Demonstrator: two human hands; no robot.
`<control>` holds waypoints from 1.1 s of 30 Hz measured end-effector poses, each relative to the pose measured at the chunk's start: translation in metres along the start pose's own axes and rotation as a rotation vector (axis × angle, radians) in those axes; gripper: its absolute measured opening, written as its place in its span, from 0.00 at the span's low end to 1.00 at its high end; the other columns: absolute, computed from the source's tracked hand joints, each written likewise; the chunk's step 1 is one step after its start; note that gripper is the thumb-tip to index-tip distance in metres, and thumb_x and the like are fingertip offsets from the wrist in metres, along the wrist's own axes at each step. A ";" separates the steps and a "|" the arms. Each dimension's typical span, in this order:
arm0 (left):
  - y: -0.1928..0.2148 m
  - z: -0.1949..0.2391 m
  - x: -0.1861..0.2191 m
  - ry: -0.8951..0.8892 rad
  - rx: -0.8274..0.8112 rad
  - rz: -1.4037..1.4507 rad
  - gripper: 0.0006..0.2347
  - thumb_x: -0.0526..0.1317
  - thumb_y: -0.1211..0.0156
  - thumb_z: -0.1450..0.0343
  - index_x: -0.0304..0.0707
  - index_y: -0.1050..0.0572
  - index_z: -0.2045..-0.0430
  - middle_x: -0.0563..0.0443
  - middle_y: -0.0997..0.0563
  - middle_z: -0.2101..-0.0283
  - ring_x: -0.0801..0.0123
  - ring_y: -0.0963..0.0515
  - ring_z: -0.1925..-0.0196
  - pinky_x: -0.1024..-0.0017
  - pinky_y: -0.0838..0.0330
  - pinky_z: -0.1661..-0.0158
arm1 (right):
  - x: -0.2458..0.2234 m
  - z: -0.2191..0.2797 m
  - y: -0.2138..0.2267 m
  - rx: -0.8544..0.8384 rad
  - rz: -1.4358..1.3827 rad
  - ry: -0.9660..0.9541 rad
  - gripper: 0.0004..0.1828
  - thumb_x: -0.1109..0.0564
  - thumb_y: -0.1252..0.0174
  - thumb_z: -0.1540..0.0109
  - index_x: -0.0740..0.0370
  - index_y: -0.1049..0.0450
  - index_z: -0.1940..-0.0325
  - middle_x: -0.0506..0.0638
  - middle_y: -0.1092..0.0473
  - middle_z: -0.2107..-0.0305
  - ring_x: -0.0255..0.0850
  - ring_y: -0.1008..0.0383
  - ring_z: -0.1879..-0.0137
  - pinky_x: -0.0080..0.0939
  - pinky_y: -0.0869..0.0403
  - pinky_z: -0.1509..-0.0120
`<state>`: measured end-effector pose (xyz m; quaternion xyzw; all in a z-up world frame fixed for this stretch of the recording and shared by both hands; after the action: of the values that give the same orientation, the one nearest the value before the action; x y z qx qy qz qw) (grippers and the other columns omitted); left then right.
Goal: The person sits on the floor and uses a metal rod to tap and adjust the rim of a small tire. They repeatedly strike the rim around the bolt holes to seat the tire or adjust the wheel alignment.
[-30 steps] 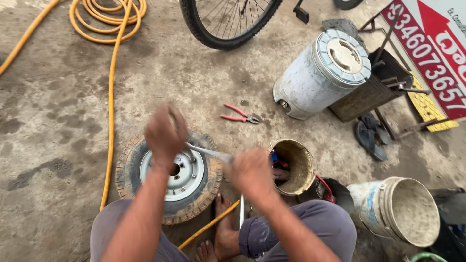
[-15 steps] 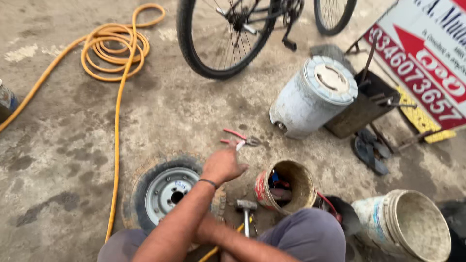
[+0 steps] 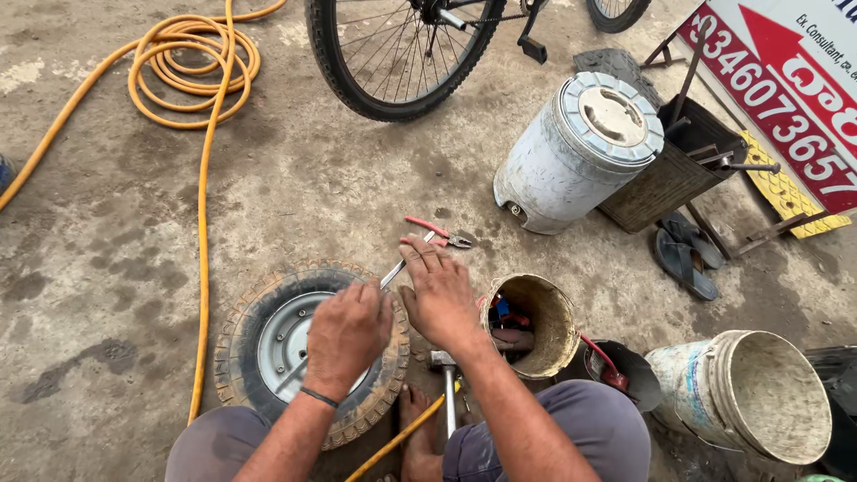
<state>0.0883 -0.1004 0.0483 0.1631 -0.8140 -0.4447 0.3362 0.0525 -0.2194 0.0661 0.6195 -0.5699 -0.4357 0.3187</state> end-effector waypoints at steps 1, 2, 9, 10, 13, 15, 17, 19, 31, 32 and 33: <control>-0.002 -0.002 -0.010 0.022 -0.002 -0.036 0.10 0.45 0.42 0.25 0.38 0.25 0.70 0.45 0.22 0.71 0.57 0.20 0.68 0.59 0.26 0.65 | 0.003 0.008 -0.005 -0.064 0.031 -0.049 0.29 0.48 0.40 0.43 0.62 0.30 0.40 0.58 0.31 0.45 0.55 0.34 0.39 0.59 0.33 0.41; -0.005 -0.011 -0.024 0.044 -0.005 -0.071 0.10 0.46 0.43 0.25 0.40 0.24 0.70 0.45 0.22 0.71 0.56 0.20 0.69 0.58 0.26 0.65 | 0.006 0.017 -0.009 -0.129 0.062 -0.098 0.27 0.45 0.39 0.42 0.61 0.28 0.43 0.57 0.29 0.49 0.55 0.33 0.42 0.59 0.32 0.42; -0.010 -0.066 -0.055 -0.131 0.413 0.209 0.15 0.40 0.31 0.40 0.41 0.22 0.62 0.44 0.21 0.62 0.49 0.23 0.55 0.55 0.30 0.51 | -0.021 0.065 -0.013 -0.395 0.084 0.202 0.12 0.51 0.40 0.43 0.59 0.20 0.61 0.56 0.25 0.66 0.55 0.24 0.62 0.55 0.27 0.62; -0.015 -0.059 -0.052 -0.191 0.469 0.217 0.20 0.49 0.26 0.42 0.37 0.24 0.66 0.44 0.22 0.62 0.49 0.24 0.56 0.55 0.31 0.52 | -0.015 0.065 -0.026 -0.457 0.101 0.245 0.12 0.49 0.39 0.40 0.60 0.20 0.64 0.57 0.25 0.69 0.57 0.24 0.63 0.56 0.28 0.63; -0.029 -0.063 -0.035 -0.299 0.449 0.084 0.09 0.36 0.36 0.36 0.36 0.25 0.66 0.46 0.23 0.63 0.53 0.25 0.53 0.56 0.33 0.46 | 0.021 0.077 -0.058 -0.452 -0.262 -0.250 0.19 0.46 0.42 0.31 0.64 0.25 0.67 0.57 0.29 0.78 0.51 0.28 0.71 0.51 0.31 0.65; -0.032 -0.070 -0.030 -0.250 0.348 0.183 0.07 0.32 0.40 0.31 0.38 0.24 0.61 0.47 0.22 0.58 0.57 0.25 0.49 0.59 0.34 0.41 | 0.005 0.106 -0.073 -0.432 -0.403 -0.481 0.20 0.46 0.46 0.29 0.65 0.27 0.65 0.55 0.33 0.83 0.46 0.33 0.77 0.50 0.35 0.72; -0.031 -0.066 -0.021 -0.255 0.356 0.216 0.09 0.30 0.41 0.31 0.39 0.23 0.58 0.46 0.22 0.52 0.55 0.26 0.44 0.58 0.35 0.39 | -0.030 0.133 -0.096 -0.269 -0.898 -0.791 0.22 0.47 0.47 0.25 0.69 0.32 0.65 0.52 0.39 0.81 0.38 0.44 0.73 0.47 0.42 0.71; -0.026 -0.067 -0.010 -0.336 0.481 0.179 0.15 0.33 0.39 0.37 0.38 0.23 0.56 0.42 0.22 0.47 0.49 0.27 0.40 0.53 0.38 0.39 | -0.062 0.123 -0.098 -0.132 -1.109 -0.735 0.15 0.50 0.48 0.28 0.67 0.30 0.58 0.51 0.33 0.78 0.37 0.38 0.73 0.45 0.37 0.70; -0.137 0.184 -0.176 0.413 -0.442 0.071 0.23 0.48 0.34 0.35 0.35 0.28 0.49 0.34 0.22 0.51 0.44 0.23 0.48 0.51 0.28 0.49 | -0.108 0.025 -0.017 -0.291 0.063 0.376 0.34 0.64 0.47 0.47 0.57 0.19 0.36 0.60 0.24 0.54 0.56 0.30 0.42 0.56 0.35 0.35; -0.169 0.221 -0.175 0.392 -0.772 -0.179 0.22 0.45 0.37 0.31 0.46 0.30 0.42 0.43 0.22 0.44 0.47 0.26 0.37 0.53 0.31 0.41 | -0.120 0.024 -0.037 -0.430 0.200 0.485 0.23 0.61 0.47 0.44 0.59 0.19 0.46 0.59 0.24 0.57 0.54 0.29 0.43 0.55 0.36 0.33; -0.183 0.230 -0.166 0.283 -0.819 -0.237 0.24 0.46 0.36 0.32 0.46 0.31 0.40 0.37 0.28 0.39 0.44 0.32 0.33 0.49 0.37 0.38 | -0.124 0.019 -0.056 -0.574 0.338 0.580 0.14 0.59 0.47 0.41 0.60 0.19 0.57 0.58 0.24 0.61 0.51 0.28 0.45 0.53 0.36 0.31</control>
<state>0.0432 0.0339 -0.2578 0.1681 -0.4925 -0.7390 0.4278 0.0629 -0.0872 0.0297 0.5005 -0.4061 -0.3264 0.6914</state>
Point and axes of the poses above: each hand's wrist, its own z-axis away from the middle knuckle, its own y-axis out of the back of the hand, x = y × z, the point moved 9 cm from there along -z, towards the middle knuckle
